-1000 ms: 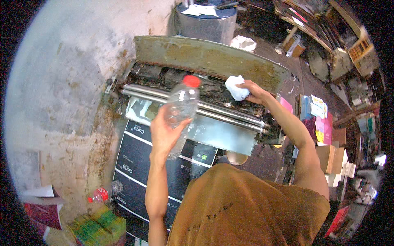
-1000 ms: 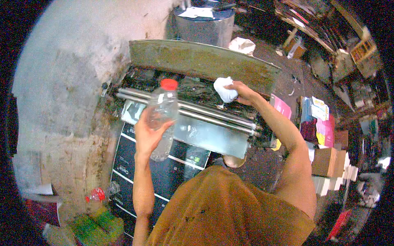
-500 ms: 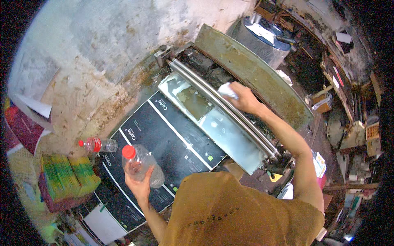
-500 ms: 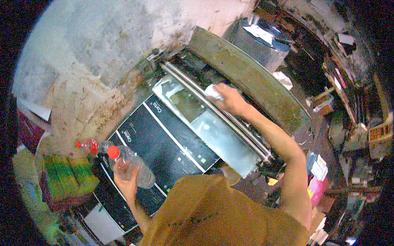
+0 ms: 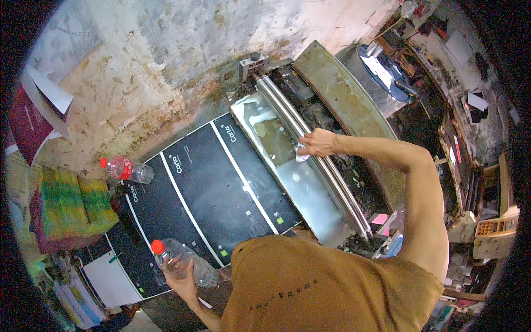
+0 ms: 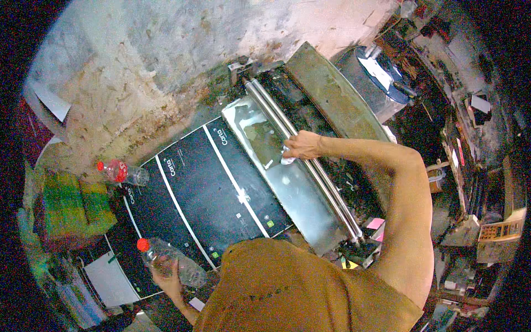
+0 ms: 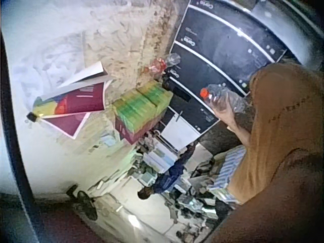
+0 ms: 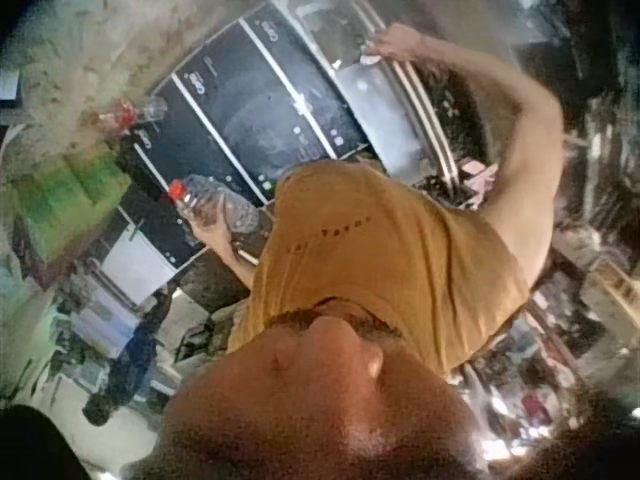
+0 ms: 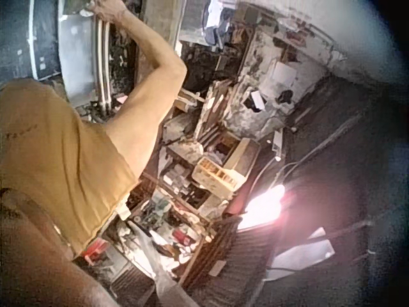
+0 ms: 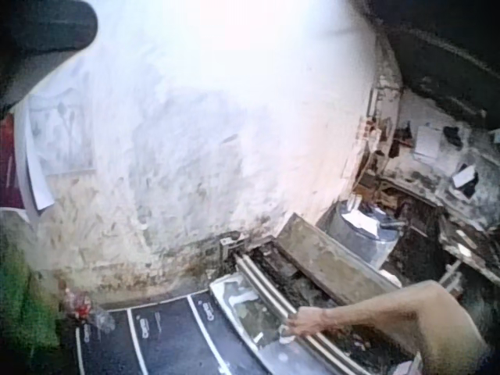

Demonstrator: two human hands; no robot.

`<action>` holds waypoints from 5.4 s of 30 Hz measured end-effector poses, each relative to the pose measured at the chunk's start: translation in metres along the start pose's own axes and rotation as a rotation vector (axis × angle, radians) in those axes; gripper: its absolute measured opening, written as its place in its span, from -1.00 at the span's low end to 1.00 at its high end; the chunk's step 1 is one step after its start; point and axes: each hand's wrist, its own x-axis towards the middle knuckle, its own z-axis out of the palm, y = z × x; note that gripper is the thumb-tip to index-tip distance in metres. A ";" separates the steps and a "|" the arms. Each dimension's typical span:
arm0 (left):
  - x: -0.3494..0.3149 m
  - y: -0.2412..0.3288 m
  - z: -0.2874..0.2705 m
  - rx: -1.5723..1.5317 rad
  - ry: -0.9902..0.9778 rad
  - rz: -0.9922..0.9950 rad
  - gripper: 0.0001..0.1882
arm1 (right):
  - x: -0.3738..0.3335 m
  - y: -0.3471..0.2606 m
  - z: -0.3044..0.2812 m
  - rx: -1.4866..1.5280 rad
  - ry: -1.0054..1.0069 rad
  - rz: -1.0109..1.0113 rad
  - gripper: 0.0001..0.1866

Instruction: The person cleans the rollers of a printing machine by pouring liquid from a plastic bottle onto a cloth and wiping the rotating metallic rollers repeatedly.

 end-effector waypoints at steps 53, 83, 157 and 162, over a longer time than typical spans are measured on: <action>0.038 0.034 0.007 -0.126 0.044 -0.022 -0.19 | -0.202 0.037 -0.110 -0.001 0.258 0.939 -0.56; 0.095 0.008 0.115 -0.278 -0.135 0.372 -0.28 | -0.022 -0.080 -0.172 2.336 1.955 0.077 -0.50; 0.008 0.158 0.167 -0.306 -1.241 0.741 -0.21 | 0.065 -0.188 -0.111 2.527 1.688 0.680 -0.55; 0.010 0.158 0.162 -0.526 -1.259 0.490 -0.17 | 0.055 -0.184 -0.099 2.217 1.474 0.802 -0.46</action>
